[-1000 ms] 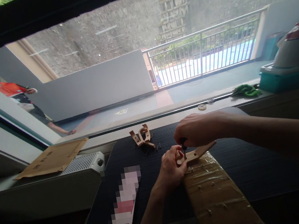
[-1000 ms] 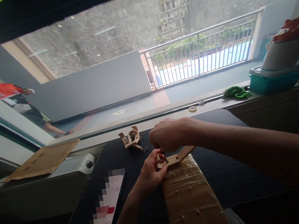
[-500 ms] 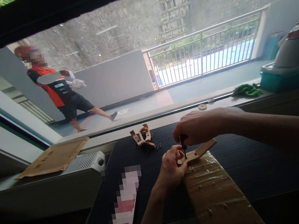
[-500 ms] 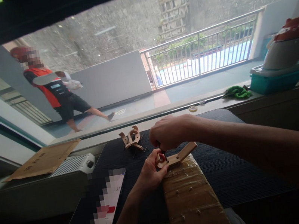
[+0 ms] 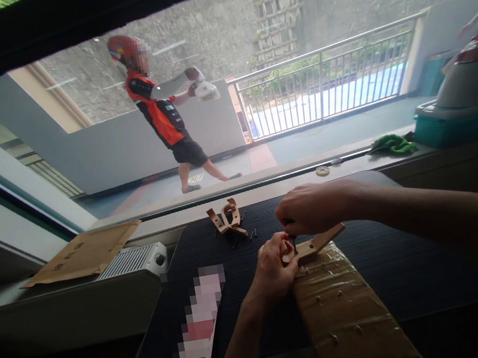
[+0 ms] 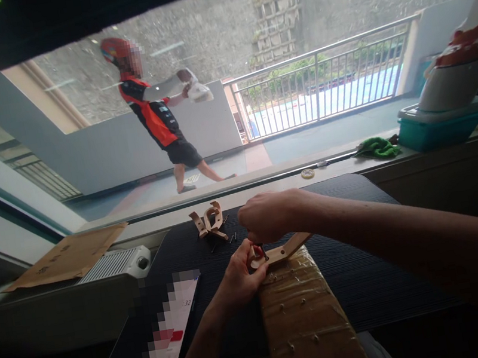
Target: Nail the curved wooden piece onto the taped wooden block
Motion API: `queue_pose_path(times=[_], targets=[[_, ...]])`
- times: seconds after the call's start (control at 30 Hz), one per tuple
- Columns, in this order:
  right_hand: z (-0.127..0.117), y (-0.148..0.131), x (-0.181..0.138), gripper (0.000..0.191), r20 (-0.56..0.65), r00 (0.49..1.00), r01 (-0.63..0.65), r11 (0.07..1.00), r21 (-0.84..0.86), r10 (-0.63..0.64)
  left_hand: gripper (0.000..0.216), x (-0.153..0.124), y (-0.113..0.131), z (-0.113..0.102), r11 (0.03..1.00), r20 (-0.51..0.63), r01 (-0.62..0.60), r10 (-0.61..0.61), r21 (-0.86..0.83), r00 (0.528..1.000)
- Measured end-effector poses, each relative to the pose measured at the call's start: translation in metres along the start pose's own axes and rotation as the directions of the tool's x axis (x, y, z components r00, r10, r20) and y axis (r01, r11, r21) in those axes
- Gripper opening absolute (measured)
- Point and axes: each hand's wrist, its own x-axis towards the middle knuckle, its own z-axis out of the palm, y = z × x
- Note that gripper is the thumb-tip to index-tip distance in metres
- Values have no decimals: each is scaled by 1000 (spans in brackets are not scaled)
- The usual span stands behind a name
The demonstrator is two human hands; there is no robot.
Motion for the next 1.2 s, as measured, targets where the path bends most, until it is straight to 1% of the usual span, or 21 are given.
queue_pose_path(times=[0.07,0.2,0.3,0.4,0.57,0.73,0.8,0.87,0.97,1.2], targets=[[0,0,1,14,4,1000,5,1000,-2,-5,27,0,0,0,1000,2,-5,5,-4,1000],[-2,3,3,17,10,998,62,998,6,-63,29,0,0,0,1000,6,-2,2,-10,1000],[-1,5,5,17,22,997,69,998,9,-69,31,0,-1,1,1000,10,3,-3,-15,1000],[1,6,5,16,1,997,74,997,35,-74,32,0,-1,1,1000,5,3,-3,-22,1000],[5,7,5,17,-31,998,55,997,61,-53,29,0,0,0,1000,2,2,-2,-31,1000],[3,10,3,16,-6,1000,23,998,63,-22,28,0,0,0,999,8,9,-9,-38,1000],[0,10,1,14,-8,1000,28,998,64,-27,29,1,0,0,999,11,11,-10,-39,1000],[-2,10,1,16,-17,999,49,997,67,-48,29,1,0,0,999,14,13,-13,-36,1000],[-3,8,1,19,9,998,62,996,57,-63,30,0,0,0,1000,11,12,-12,-28,1000],[4,6,4,15,0,999,37,997,66,-37,28,0,-1,1,1000,-1,-9,9,-19,1000]])
